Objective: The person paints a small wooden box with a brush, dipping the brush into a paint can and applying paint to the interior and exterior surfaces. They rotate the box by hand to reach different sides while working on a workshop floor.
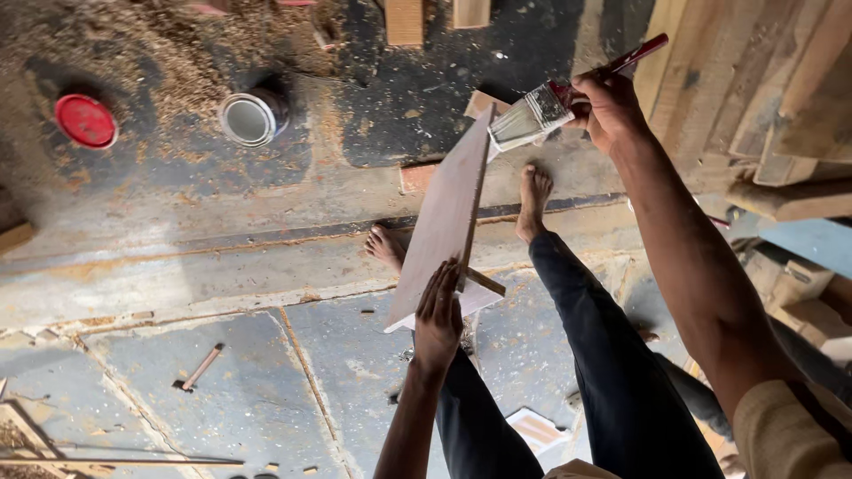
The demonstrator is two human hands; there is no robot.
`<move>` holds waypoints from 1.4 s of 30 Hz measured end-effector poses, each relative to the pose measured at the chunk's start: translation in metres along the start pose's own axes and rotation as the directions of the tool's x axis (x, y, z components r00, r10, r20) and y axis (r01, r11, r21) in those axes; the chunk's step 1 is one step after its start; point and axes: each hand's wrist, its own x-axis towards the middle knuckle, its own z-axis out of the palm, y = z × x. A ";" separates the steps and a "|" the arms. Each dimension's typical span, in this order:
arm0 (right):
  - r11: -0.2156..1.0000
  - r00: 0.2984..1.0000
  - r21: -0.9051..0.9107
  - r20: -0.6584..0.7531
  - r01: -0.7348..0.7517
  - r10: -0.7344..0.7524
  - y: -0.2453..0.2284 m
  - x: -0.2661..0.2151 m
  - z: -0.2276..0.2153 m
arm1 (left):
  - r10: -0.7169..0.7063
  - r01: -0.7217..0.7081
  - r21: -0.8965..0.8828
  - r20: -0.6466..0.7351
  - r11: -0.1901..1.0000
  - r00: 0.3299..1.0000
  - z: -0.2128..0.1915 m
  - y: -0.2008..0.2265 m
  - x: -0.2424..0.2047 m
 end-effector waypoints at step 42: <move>0.843 0.883 -0.481 -0.250 0.243 -0.397 0.128 0.101 -0.008 | 0.002 -0.009 0.115 0.068 0.993 0.998 0.056 0.027 -0.024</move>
